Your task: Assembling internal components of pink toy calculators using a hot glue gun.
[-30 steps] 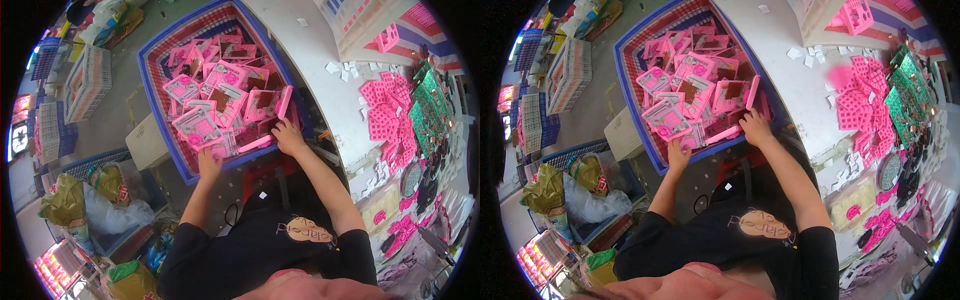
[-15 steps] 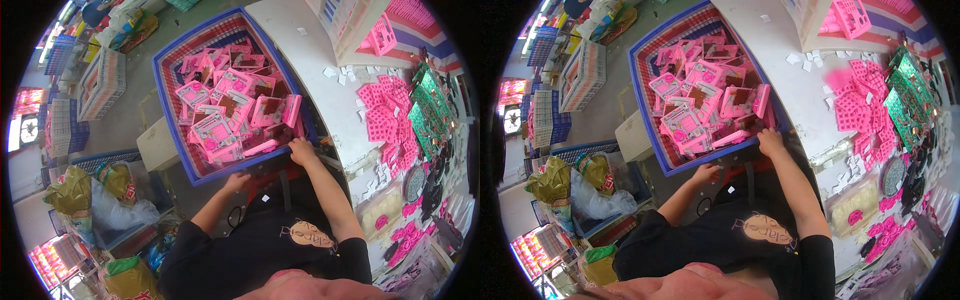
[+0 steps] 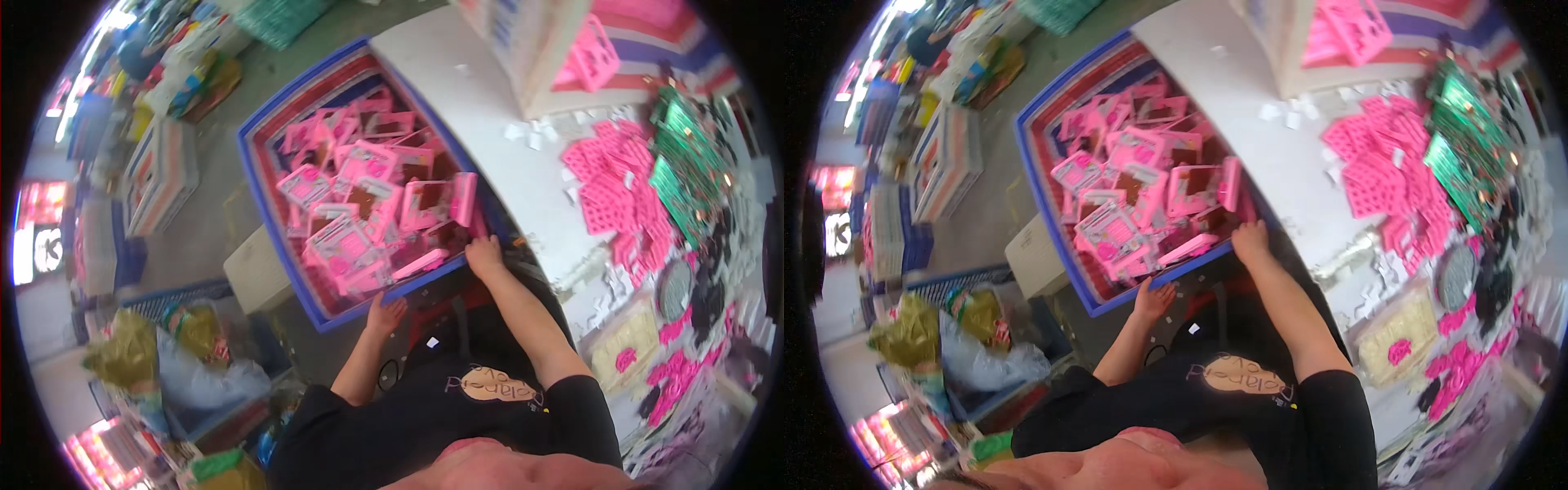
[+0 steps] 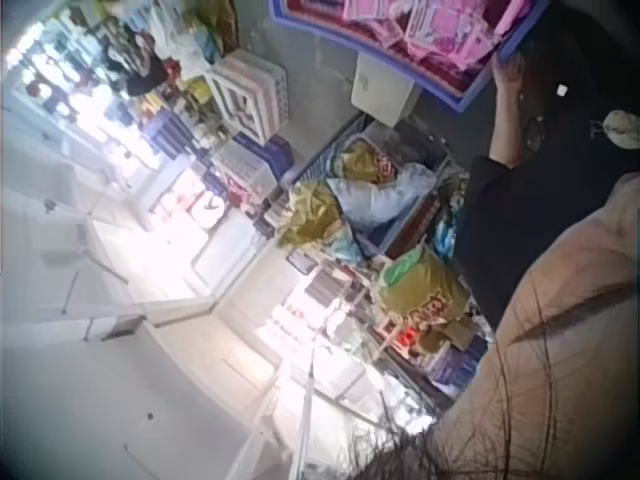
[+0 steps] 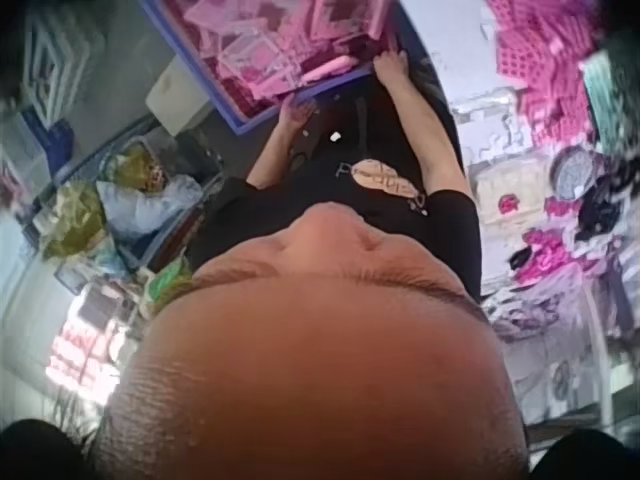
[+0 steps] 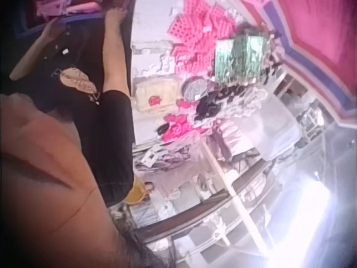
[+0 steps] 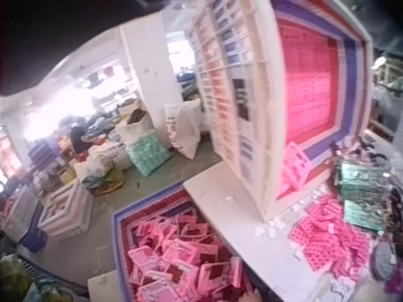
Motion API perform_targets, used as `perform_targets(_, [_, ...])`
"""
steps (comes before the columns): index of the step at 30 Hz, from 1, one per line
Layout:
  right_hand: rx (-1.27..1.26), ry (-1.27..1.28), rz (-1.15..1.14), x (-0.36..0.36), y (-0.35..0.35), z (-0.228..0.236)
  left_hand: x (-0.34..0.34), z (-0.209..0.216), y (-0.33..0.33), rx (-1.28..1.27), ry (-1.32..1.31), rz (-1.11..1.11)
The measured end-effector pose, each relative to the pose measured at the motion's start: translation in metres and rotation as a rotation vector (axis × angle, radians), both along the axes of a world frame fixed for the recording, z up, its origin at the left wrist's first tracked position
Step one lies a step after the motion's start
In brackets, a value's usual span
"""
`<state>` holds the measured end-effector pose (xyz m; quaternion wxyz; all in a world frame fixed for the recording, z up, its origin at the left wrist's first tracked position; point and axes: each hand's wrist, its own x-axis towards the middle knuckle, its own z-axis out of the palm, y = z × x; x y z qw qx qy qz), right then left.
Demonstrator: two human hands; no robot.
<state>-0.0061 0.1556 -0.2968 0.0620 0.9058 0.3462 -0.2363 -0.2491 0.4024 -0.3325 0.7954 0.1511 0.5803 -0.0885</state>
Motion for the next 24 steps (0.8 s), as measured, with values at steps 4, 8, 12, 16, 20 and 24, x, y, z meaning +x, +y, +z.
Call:
perform_targets(4, [0.003, 0.096, -0.127, -0.012, 0.009, 0.038, 0.015, 0.031, -0.023, 0.24, -0.191, -1.388])
perform_targets(8, [0.273, 0.203, -0.24, -0.04, -0.01, 0.129, 0.129, 0.235, -0.042, 0.876, -0.855, -2.14])
perform_targets(12, [0.497, 0.217, -0.263, -0.082, -0.064, 0.178, 0.226, 0.342, -0.101, 1.287, -1.336, -1.425])
perform_targets(16, [0.841, 0.211, -0.322, -0.128, -0.125, 0.171, 0.306, 0.377, -0.201, 1.498, -1.694, -1.219])
perform_targets(20, [1.321, 0.724, -0.707, -0.164, -0.178, 0.232, 0.381, 0.368, -0.312, 1.64, -1.75, -1.369])
perform_targets(24, [1.416, 0.871, -0.963, -0.2, -0.225, 0.281, 0.443, 0.352, -0.398, 2.127, -1.6, -1.416])
